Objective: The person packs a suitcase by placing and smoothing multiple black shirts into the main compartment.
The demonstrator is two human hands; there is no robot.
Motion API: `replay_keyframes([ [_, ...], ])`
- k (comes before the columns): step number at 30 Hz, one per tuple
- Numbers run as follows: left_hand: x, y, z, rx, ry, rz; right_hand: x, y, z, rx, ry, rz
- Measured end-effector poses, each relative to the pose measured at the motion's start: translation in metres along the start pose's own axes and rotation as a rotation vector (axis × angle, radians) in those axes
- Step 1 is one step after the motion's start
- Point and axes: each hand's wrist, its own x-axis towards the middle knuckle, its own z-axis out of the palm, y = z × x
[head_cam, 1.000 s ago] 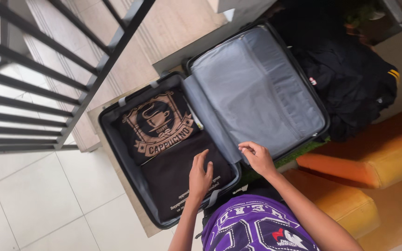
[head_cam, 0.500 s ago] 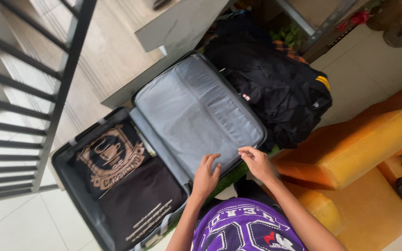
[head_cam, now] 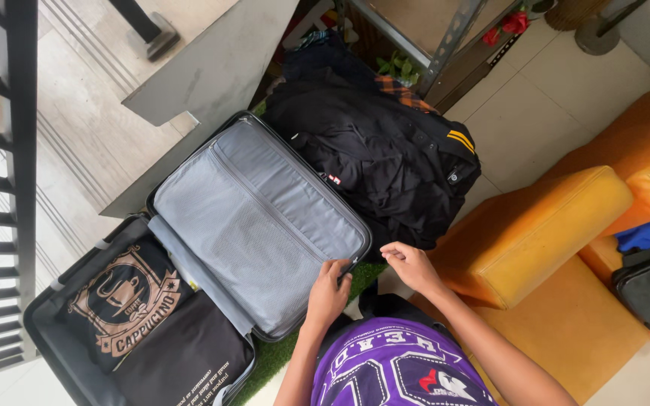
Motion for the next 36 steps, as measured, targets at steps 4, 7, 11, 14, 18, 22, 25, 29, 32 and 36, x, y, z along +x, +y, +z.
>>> replay_keyframes([
  [4, 0.002, -0.002, 0.005, -0.006, -0.039, -0.026, 0.01, -0.008, 0.003, -0.01, -0.029, 0.003],
  [7, 0.002, -0.008, 0.004, -0.03, -0.037, -0.001, 0.02, -0.009, 0.014, -0.011, -0.047, -0.006],
  [11, 0.003, -0.012, 0.002, -0.09, -0.051, -0.004, 0.018, -0.002, 0.028, -0.01, -0.049, -0.07],
  [14, 0.006, -0.009, -0.004, -0.056, -0.07, -0.004, 0.016, 0.001, 0.031, -0.042, -0.049, -0.012],
  [18, 0.012, -0.015, -0.01, -0.08, -0.124, 0.005, 0.015, 0.012, 0.031, -0.045, -0.027, -0.001],
  [22, 0.019, -0.022, -0.009, -0.115, -0.149, -0.015, 0.013, 0.02, 0.031, 0.025, -0.021, 0.012],
  [25, 0.026, -0.021, -0.003, -0.086, -0.141, -0.148, 0.027, 0.016, 0.019, 0.003, -0.027, 0.04],
  [29, 0.043, -0.024, 0.015, -0.125, -0.088, -0.126, 0.05, 0.01, -0.013, -0.034, -0.051, 0.0],
  [32, 0.06, -0.02, 0.032, -0.315, -0.134, -0.232, 0.069, 0.007, -0.038, -0.002, -0.033, 0.013],
  [36, 0.083, -0.006, 0.056, -0.312, -0.108, -0.234, 0.105, 0.007, -0.071, -0.039, -0.041, -0.048],
])
